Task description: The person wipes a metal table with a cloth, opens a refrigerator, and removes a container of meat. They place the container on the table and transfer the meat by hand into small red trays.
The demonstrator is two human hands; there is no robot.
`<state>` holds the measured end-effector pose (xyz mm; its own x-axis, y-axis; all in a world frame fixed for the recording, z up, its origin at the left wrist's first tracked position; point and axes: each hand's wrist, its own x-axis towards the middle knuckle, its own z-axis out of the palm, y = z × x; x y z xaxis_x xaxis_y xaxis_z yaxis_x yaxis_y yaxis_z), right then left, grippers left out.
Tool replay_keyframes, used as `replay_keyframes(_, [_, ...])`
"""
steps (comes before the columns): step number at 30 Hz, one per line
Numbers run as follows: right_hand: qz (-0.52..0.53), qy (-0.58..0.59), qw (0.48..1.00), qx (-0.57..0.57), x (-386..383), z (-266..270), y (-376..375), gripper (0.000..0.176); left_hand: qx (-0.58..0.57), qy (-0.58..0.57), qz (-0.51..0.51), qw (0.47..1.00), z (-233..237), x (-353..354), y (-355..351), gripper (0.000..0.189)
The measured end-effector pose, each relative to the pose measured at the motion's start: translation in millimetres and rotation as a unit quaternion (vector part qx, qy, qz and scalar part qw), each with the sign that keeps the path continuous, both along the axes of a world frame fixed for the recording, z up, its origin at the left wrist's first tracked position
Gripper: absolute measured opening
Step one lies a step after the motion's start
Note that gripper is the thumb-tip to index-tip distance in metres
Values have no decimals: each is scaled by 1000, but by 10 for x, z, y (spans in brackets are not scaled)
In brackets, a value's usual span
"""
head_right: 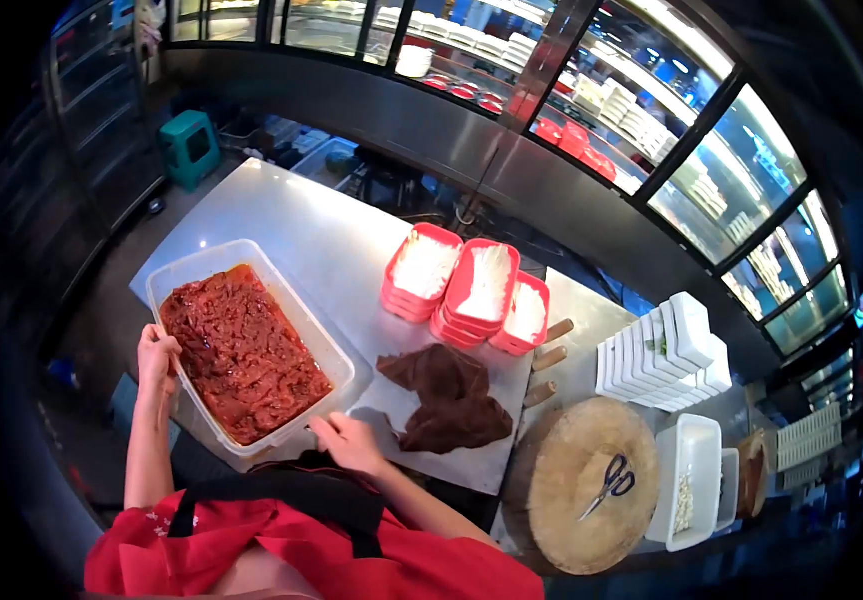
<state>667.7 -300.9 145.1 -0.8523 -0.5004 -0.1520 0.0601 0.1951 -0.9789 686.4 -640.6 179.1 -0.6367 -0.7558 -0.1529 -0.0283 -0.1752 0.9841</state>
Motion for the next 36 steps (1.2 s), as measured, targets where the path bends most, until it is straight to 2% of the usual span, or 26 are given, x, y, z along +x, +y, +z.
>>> replay_keyframes(1, [-42,280,953,106,-204,-15,41,31,-14,2,-3,1000,-136,-218,-299,25])
replay_keyframes(2, [-72,405,885,220,-405,47,137,23,-27,3,-7,1000,-269,-431,-539,23])
replay_keyframes(3, [-67,411,801,430,-559,129,212,23,-17,-8,-25,1000,-224,-607,-685,21])
replay_keyframes(4, [-168,375,802,433,-628,-6,282,29,-6,-24,-44,999,-197,-759,-853,18])
replay_keyframes(5, [-198,330,764,518,-664,-151,354,34,-50,-28,-86,995,-400,-977,-1227,16])
replay_keyframes(6, [-226,284,715,597,-675,-241,407,43,-49,-26,-101,993,-463,-1168,-1485,16])
replay_keyframes(8, [-224,116,736,628,-648,-292,416,51,-52,-75,-150,984,-508,-1572,-1839,16])
replay_keyframes(10, [-257,66,717,644,-601,-274,408,47,-27,-62,-179,981,-469,-1922,-2043,15])
replay_keyframes(12, [-270,36,703,657,-532,-270,520,40,-124,-83,-222,964,-333,-2219,-2174,14])
replay_keyframes(16, [-286,-20,655,699,-418,-410,1088,36,-139,-116,-304,935,-178,-2648,-2356,13])
replay_keyframes(18, [-337,-72,635,692,-454,-460,1338,35,-149,-115,-300,935,-215,-2747,-2365,12])
replay_keyframes(20, [-264,-126,619,729,-682,-167,1203,41,-164,-103,-301,934,-312,-2724,-2415,11])
replay_keyframes(21, [-272,-21,622,734,-795,-22,1017,38,-172,-91,-308,931,-352,-2725,-2456,12])
replay_keyframes(22, [-302,150,675,656,-909,69,873,33,-148,-96,-320,931,-371,-2729,-2499,11])
replay_keyframes(23, [-295,198,729,585,-1102,235,662,35,-175,-84,-311,930,-531,-2790,-2609,7])
replay_keyframes(24, [-295,313,741,515,-1268,273,445,38,-158,-97,-310,932,-528,-2804,-2643,4])
replay_keyframes(26, [-251,390,773,434,-1572,358,15,42,-137,-123,-292,939,-361,-2746,-2512,7])
replay_keyframes(28, [-154,384,767,490,-1951,280,-85,63,-141,-121,-291,939,-335,-2733,-2507,9])
replay_keyframes(29, [-150,387,770,485,-2156,292,-63,63,-142,-117,-294,938,-337,-2729,-2507,10])
replay_keyframes(31, [-49,272,747,604,-2483,342,-48,86,-172,-123,-300,930,-367,-2742,-2572,12])
replay_keyframes(33, [-28,251,765,593,-2581,407,-35,93,-203,-134,-302,922,-406,-2754,-2628,14])
replay_keyframes(34, [-10,222,778,587,-2602,410,-38,100,-259,-139,-298,908,-422,-2749,-2646,23])
replay_keyframes(36, [12,229,790,568,-2560,379,-6,100,-369,-109,-279,880,-439,-2709,-2693,43])
